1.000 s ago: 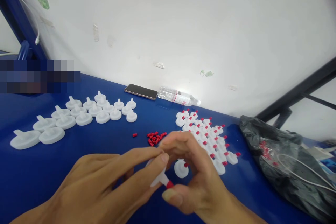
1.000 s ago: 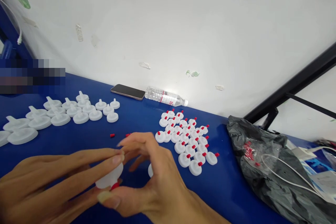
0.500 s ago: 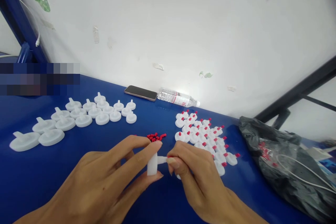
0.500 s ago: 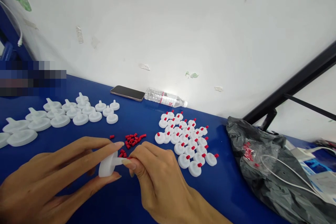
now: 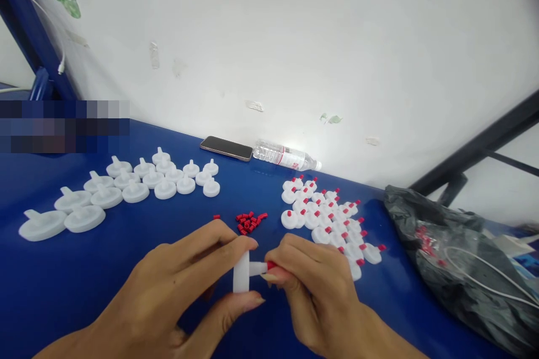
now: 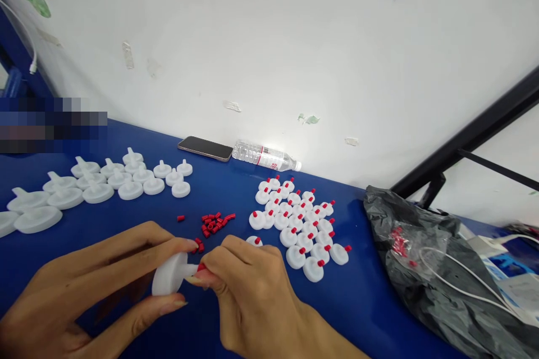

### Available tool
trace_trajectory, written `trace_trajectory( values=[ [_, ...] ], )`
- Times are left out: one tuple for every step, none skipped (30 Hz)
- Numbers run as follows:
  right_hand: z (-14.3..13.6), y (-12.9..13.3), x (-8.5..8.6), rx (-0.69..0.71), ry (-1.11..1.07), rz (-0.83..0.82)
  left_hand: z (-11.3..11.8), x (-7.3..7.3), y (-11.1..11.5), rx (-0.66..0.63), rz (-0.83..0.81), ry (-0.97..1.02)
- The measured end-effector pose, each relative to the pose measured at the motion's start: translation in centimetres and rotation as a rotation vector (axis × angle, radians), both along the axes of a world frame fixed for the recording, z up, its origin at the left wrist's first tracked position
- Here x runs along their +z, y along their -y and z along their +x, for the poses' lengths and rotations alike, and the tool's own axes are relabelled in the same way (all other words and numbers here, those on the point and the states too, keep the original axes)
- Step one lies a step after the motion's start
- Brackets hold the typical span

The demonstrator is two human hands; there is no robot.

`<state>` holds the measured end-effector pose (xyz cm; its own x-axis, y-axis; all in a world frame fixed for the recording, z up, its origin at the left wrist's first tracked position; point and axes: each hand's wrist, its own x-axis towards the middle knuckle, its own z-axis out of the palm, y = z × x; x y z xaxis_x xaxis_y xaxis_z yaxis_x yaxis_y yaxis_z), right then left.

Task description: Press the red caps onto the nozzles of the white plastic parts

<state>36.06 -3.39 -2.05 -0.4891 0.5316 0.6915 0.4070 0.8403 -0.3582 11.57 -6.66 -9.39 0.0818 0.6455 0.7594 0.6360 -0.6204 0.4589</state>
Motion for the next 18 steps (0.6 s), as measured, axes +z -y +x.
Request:
trace_trajectory(
  values=[
    [0.0,0.0,0.1,0.001,0.006,0.009,0.1,-0.3,0.2,0.014,-0.021,0.023],
    [0.1,0.1,0.1,-0.001,0.014,0.013,0.1,-0.4,0.3,0.029,-0.033,0.038],
    [0.1,0.1,0.2,-0.004,0.024,0.014,0.1,-0.5,0.4,0.042,-0.032,0.045],
    [0.2,0.2,0.3,-0.007,0.034,0.014,0.0,-0.5,0.4,0.042,-0.023,0.027],
    [0.3,0.3,0.5,-0.006,0.043,0.013,-0.2,-0.4,0.3,0.031,-0.007,-0.009],
    [0.3,0.3,0.7,-0.003,0.050,0.013,-0.3,-0.3,0.2,0.015,0.020,-0.057],
    [0.4,0.4,0.9,0.001,0.061,0.009,-0.5,-0.1,0.0,-0.004,0.047,-0.109],
    [0.5,0.4,1.2,0.005,0.078,0.000,-0.7,0.0,-0.1,-0.025,0.067,-0.158],
    [0.6,0.4,1.5,0.007,0.089,-0.008,-0.9,0.1,-0.3,-0.050,0.082,-0.199],
    [0.7,0.4,1.8,0.004,0.096,-0.014,-1.0,0.1,-0.4,-0.062,0.088,-0.224],
    [0.8,0.2,2.0,-0.011,0.100,-0.018,-1.2,0.2,-0.6,-0.065,0.087,-0.237],
    [0.9,0.0,2.2,-0.039,0.097,-0.016,-1.4,0.2,-0.7,-0.063,0.084,-0.243],
    [1.1,-0.4,2.4,-0.081,0.092,-0.005,-1.6,0.4,-1.0,-0.059,0.081,-0.243],
    [1.3,-0.8,2.4,-0.137,0.093,0.011,-1.9,0.6,-1.3,-0.054,0.078,-0.242],
    [1.6,-1.3,2.3,-0.203,0.107,0.029,-2.2,1.0,-1.7,-0.048,0.076,-0.241],
    [1.9,-1.8,2.2,-0.272,0.134,0.044,-2.7,1.6,-2.2,-0.041,0.074,-0.242],
    [2.2,-2.3,2.0,-0.332,0.169,0.053,-3.2,2.3,-2.8,-0.032,0.071,-0.247],
    [2.5,-2.8,1.8,-0.380,0.213,0.052,-3.8,3.1,-3.4,-0.019,0.065,-0.257]
  ],
)
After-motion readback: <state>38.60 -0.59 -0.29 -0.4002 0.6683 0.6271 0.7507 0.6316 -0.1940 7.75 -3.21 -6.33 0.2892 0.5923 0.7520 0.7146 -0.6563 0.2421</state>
